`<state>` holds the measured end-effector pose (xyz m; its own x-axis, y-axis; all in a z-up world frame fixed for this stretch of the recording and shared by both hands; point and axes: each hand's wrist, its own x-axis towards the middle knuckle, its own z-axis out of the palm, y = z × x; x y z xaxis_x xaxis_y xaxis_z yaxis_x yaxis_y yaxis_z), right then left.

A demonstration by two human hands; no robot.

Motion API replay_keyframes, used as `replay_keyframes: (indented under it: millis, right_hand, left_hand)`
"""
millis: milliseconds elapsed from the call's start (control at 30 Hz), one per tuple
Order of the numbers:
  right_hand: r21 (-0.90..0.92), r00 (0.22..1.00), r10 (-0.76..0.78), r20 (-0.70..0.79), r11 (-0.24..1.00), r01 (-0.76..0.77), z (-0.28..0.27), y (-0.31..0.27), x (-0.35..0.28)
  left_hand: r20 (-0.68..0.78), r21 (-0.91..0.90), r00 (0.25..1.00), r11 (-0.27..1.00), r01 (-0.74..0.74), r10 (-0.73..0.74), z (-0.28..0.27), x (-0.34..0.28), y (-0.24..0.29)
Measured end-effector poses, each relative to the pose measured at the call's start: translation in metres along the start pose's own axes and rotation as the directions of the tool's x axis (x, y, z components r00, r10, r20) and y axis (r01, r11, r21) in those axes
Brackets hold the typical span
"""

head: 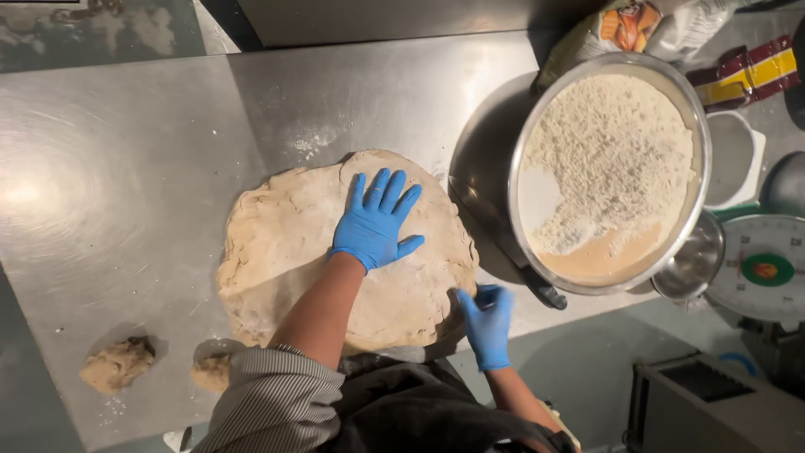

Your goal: Preparing and kneading a large batch of dough on a stainless steel bakery table.

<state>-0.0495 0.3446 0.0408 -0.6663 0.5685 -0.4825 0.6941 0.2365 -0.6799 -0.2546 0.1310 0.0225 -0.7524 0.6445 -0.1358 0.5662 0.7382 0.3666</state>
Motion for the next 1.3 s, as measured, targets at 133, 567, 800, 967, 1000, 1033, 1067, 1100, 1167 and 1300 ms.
replay_keyframes:
  millis: [133,567,800,967,1000,1033,1067,1100,1167,1300]
  right_hand:
    - [-0.218,0.588,-0.797,0.14,0.554,0.803,0.046,-0.025,0.036]
    - [-0.372,0.478,-0.864,0.156,0.397,0.839,0.11,-0.163,0.094]
    - [-0.334,0.493,-0.83,0.261,0.402,0.853,0.129,-0.184,0.113]
    - [-0.23,0.395,-0.874,0.283,0.338,0.913,0.157,-0.176,0.07]
    - [-0.254,0.341,-0.873,0.347,0.263,0.931,0.16,-0.174,0.063]
    - [-0.272,0.289,-0.864,0.412,0.186,0.944,0.162,-0.172,0.055]
    - [-0.27,0.289,-0.866,0.409,0.188,0.944,0.171,-0.172,0.059]
    - [-0.355,0.319,-0.824,0.467,0.156,0.922,0.18,-0.173,0.062]
    - [-0.429,0.362,-0.751,0.553,0.116,0.896,0.177,-0.165,0.049]
    - [-0.42,0.347,-0.729,0.591,0.089,0.903,0.199,-0.187,0.056]
  left_hand:
    - [-0.049,0.059,0.999,0.998,-0.01,0.013,0.002,0.0,-0.011]
    - [-0.025,0.02,1.0,1.0,0.019,-0.018,-0.022,0.002,-0.079]
    - [-0.157,0.289,0.956,0.914,0.285,-0.249,-0.028,-0.037,-0.128]
    - [-0.015,0.126,0.9,0.892,0.434,-0.436,-0.046,-0.027,-0.138]
    - [0.053,0.02,0.89,0.891,0.453,-0.453,-0.041,-0.027,-0.143]
    - [0.124,-0.084,0.878,0.877,0.474,-0.463,-0.035,-0.027,-0.148]
    - [0.124,-0.081,0.878,0.877,0.474,-0.463,-0.045,-0.023,-0.158]
    - [0.097,-0.137,0.885,0.875,0.464,-0.455,-0.054,-0.019,-0.168]
    - [0.099,-0.218,0.882,0.855,0.471,-0.461,-0.052,-0.034,-0.163]
    - [-0.239,-0.254,0.811,0.841,0.478,-0.534,-0.052,-0.05,-0.175]
